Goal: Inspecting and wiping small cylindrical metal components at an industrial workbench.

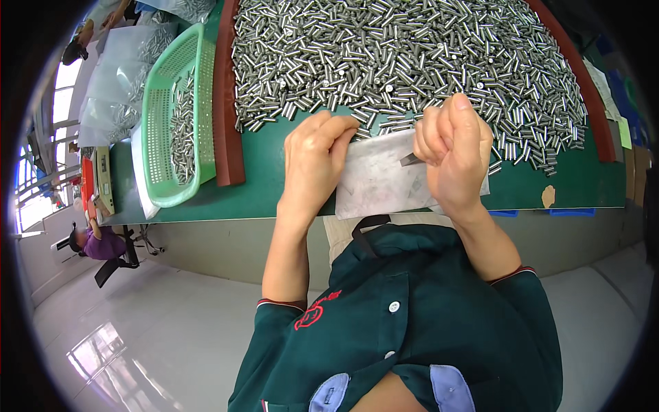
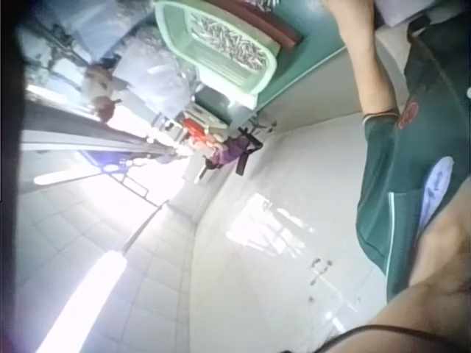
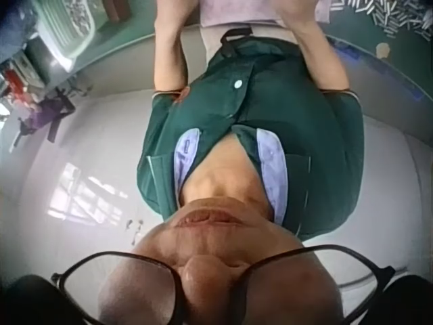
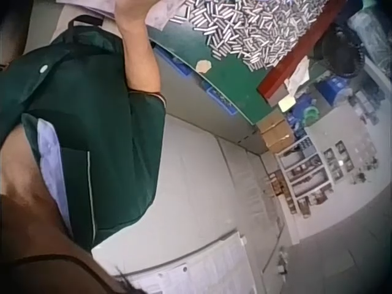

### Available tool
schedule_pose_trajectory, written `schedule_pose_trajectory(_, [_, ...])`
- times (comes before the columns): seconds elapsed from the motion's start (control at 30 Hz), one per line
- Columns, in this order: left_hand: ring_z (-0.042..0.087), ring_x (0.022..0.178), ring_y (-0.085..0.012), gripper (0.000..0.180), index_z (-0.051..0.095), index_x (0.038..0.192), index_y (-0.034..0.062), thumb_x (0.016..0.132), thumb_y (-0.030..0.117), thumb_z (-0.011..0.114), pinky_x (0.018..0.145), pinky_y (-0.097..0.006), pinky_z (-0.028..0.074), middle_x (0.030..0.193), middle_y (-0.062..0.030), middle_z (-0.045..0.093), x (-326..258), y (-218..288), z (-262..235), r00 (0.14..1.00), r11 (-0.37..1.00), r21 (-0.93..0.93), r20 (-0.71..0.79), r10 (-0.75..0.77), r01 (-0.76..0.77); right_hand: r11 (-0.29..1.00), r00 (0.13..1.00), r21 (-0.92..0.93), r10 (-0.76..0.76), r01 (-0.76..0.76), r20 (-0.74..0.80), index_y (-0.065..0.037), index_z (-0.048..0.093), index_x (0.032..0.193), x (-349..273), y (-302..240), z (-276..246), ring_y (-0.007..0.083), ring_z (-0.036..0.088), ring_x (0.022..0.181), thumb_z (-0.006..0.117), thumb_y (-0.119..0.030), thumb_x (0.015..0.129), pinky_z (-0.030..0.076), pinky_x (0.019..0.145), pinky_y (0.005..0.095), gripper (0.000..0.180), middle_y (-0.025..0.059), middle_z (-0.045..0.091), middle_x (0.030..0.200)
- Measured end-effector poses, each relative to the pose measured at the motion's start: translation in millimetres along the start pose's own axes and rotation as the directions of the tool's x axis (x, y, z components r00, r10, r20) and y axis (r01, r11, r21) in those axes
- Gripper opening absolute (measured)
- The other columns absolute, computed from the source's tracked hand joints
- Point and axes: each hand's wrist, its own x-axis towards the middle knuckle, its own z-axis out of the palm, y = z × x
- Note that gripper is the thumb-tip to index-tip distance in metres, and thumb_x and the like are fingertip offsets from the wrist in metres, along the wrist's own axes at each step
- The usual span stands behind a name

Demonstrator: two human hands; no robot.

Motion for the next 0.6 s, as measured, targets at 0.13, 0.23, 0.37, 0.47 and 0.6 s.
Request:
schedule_pose_trajectory(0.13, [0.047, 0.049, -0.0166, 0.007, 0.059, 0.075, 0.0008, 0.068, 0.0, 0.061, 0.046, -0.027, 0.037, 0.06, -0.007, 0.053, 5.0, -6.1, -6.2, 0.99, 0.99, 0.075, 0.089, 0.11, -0.117, 1.0, 1.0, 0.008, 0.002, -0.002, -0.004, -0.008, 0.029, 0.054, -0.1, -0.2, -1.1, 0.0047, 0.024, 0.042, 0.035, -0.021, 0.09, 0.02, 0.038, 0.0206, 0.039, -0.0013, 0.031, 0.047])
schedule_pose_trajectory(0.23, [0.048, 0.05, -0.0174, 0.009, 0.059, 0.076, 0.0009, 0.068, 0.001, 0.061, 0.047, -0.028, 0.038, 0.062, -0.0077, 0.054, 5.4, -1.6, -9.8, 0.99, 0.99, 0.087, 0.098, 0.102, -0.111, 1.0, 1.0, -0.006, -0.007, 0.007, -0.001, -0.008, 0.029, 0.055, -0.7, -0.4, -1.6, 0.0047, 0.024, 0.042, 0.035, -0.022, 0.09, 0.02, 0.038, 0.0206, 0.039, -0.0013, 0.031, 0.047])
schedule_pose_trajectory(0.37, [0.045, 0.049, -0.0178, 0.011, 0.058, 0.076, 0.0009, 0.067, 0.003, 0.062, 0.047, -0.028, 0.037, 0.062, -0.008, 0.054, 4.3, 0.5, -6.6, 0.991, 0.998, 0.033, 0.13, 0.043, -0.048, 1.0, 1.0, 0.005, -0.012, 0.012, 0.008, -0.008, 0.029, 0.055, -1.1, 0.3, 0.1, 0.0046, 0.023, 0.042, 0.034, -0.022, 0.09, 0.02, 0.038, 0.0205, 0.039, -0.0012, 0.031, 0.047])
schedule_pose_trajectory(0.47, [0.042, 0.047, -0.0173, 0.008, 0.057, 0.074, 0.0002, 0.067, 0.001, 0.06, 0.045, -0.029, 0.035, 0.056, -0.0076, 0.048, 3.0, 1.5, -6.8, 0.993, 1.0, 0.002, 0.115, -0.019, 0.019, 1.0, 1.0, 0.011, -0.007, 0.007, 0.0, -0.008, 0.029, 0.055, -0.9, -1.2, 0.6, 0.0046, 0.023, 0.042, 0.034, -0.022, 0.091, 0.02, 0.038, 0.0205, 0.039, -0.0012, 0.031, 0.047])
schedule_pose_trajectory(0.6, [0.038, 0.043, -0.016, 0.007, 0.056, 0.072, 0.0003, 0.065, 0.002, 0.059, 0.042, -0.03, 0.031, 0.05, -0.0061, 0.04, -2.3, -0.5, -4.5, 0.976, 0.975, -0.071, 0.074, -0.204, 0.209, 1.0, 1.0, 0.008, -0.006, 0.006, 0.0, -0.008, 0.029, 0.055, -1.0, -1.1, -0.9, 0.0045, 0.024, 0.042, 0.033, -0.022, 0.091, 0.02, 0.038, 0.0205, 0.039, -0.0013, 0.031, 0.047])
